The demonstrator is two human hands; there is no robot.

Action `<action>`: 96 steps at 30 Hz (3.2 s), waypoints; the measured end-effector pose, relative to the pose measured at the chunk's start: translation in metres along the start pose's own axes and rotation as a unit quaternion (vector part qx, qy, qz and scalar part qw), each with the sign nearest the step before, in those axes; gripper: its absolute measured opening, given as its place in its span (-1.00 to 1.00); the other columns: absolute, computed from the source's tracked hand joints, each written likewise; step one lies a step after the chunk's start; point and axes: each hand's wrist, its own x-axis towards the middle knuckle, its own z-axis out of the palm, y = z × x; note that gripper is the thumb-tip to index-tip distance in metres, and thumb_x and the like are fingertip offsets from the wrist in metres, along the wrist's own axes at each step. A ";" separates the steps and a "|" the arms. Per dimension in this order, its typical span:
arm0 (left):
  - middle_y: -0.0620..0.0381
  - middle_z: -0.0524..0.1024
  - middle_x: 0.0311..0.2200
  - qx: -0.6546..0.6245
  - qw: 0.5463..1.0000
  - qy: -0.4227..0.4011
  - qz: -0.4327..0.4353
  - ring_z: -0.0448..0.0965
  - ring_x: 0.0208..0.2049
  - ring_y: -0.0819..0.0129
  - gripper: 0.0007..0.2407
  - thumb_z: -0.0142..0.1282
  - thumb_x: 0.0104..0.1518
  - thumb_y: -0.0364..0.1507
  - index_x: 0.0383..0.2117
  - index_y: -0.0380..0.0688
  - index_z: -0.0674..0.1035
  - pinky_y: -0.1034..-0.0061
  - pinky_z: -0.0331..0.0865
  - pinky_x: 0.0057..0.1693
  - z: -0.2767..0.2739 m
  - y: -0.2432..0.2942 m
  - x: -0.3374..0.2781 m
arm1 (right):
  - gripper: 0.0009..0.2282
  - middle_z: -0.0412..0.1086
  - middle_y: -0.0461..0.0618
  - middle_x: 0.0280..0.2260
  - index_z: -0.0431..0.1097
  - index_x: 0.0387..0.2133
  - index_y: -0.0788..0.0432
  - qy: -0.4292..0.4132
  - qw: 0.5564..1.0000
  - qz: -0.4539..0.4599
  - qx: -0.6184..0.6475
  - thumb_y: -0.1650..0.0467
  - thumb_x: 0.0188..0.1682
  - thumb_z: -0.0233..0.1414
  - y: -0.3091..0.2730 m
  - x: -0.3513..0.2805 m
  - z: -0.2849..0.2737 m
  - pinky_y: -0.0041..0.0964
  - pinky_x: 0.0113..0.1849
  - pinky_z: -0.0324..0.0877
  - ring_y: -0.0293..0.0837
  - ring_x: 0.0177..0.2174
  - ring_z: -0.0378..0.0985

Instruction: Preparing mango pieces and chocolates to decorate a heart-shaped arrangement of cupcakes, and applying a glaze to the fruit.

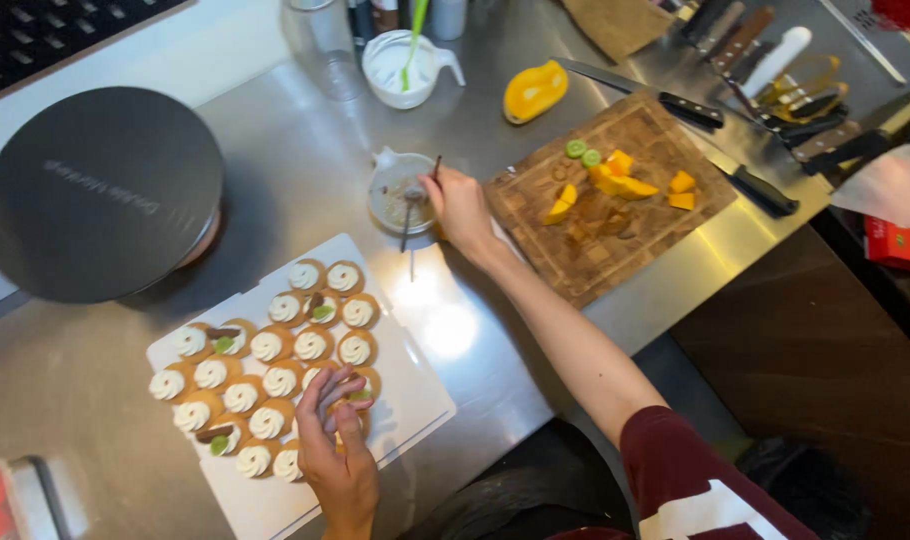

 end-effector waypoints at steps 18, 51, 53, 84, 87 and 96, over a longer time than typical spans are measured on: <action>-0.13 0.48 -0.15 0.236 0.959 -0.119 0.104 0.48 -0.08 -0.06 -0.72 0.23 0.17 -0.42 -0.08 -0.31 0.50 0.21 0.43 0.00 0.361 -0.029 0.065 | -0.71 0.41 0.03 -0.37 0.34 -0.18 0.33 0.237 0.812 0.295 0.444 0.27 0.27 -0.06 0.174 -0.056 -0.353 -0.37 -0.28 0.35 -0.22 -0.38 0.42; 0.00 0.61 -0.11 0.112 0.963 -0.245 0.019 0.63 -0.18 0.15 -0.72 0.24 0.20 -0.50 0.03 -0.21 0.54 0.41 0.55 -0.04 0.357 -0.022 0.032 | -0.79 0.41 0.08 -0.24 0.26 -0.13 0.31 -0.014 0.921 0.143 0.362 0.36 0.31 -0.18 0.174 -0.051 -0.331 -0.34 -0.21 0.46 -0.21 -0.31 0.48; 0.09 0.67 -0.18 -0.066 0.964 -0.210 -0.148 0.68 -0.25 0.41 -0.69 0.27 0.16 -0.51 0.04 -0.24 0.57 0.57 0.57 -0.09 0.339 -0.016 0.024 | -0.80 0.38 0.05 -0.23 0.27 -0.14 0.28 -0.045 0.918 0.107 0.379 0.35 0.33 -0.18 0.161 -0.041 -0.324 -0.38 -0.22 0.44 -0.24 -0.30 0.46; 0.07 0.63 -0.06 -0.072 0.992 -0.090 -0.048 0.70 -0.12 0.41 -0.68 0.31 0.08 -0.54 -0.02 -0.21 0.56 0.57 0.69 -0.06 -0.005 0.079 0.014 | -0.77 0.44 0.05 -0.43 0.33 -0.23 0.33 -0.185 0.875 0.034 0.446 0.38 0.37 -0.10 -0.147 -0.038 -0.190 -0.45 -0.44 0.43 -0.27 -0.49 0.48; 0.07 0.63 -0.07 -0.082 0.990 -0.108 -0.039 0.69 -0.10 0.41 -0.68 0.32 0.08 -0.53 -0.02 -0.21 0.56 0.55 0.69 -0.05 -0.022 0.075 0.012 | -0.80 0.43 0.05 -0.34 0.34 -0.22 0.35 -0.238 0.885 0.021 0.399 0.40 0.31 -0.08 -0.178 -0.037 -0.175 -0.37 -0.40 0.47 -0.23 -0.41 0.54; 0.03 0.64 -0.12 -0.124 0.987 -0.092 -0.035 0.70 -0.12 0.42 -0.67 0.32 0.08 -0.54 -0.01 -0.23 0.55 0.54 0.62 -0.07 -0.038 0.061 0.013 | -0.79 0.44 0.05 -0.38 0.33 -0.21 0.36 -0.220 0.939 -0.037 0.261 0.40 0.37 -0.08 -0.199 -0.037 -0.183 -0.42 -0.39 0.38 -0.28 -0.47 0.50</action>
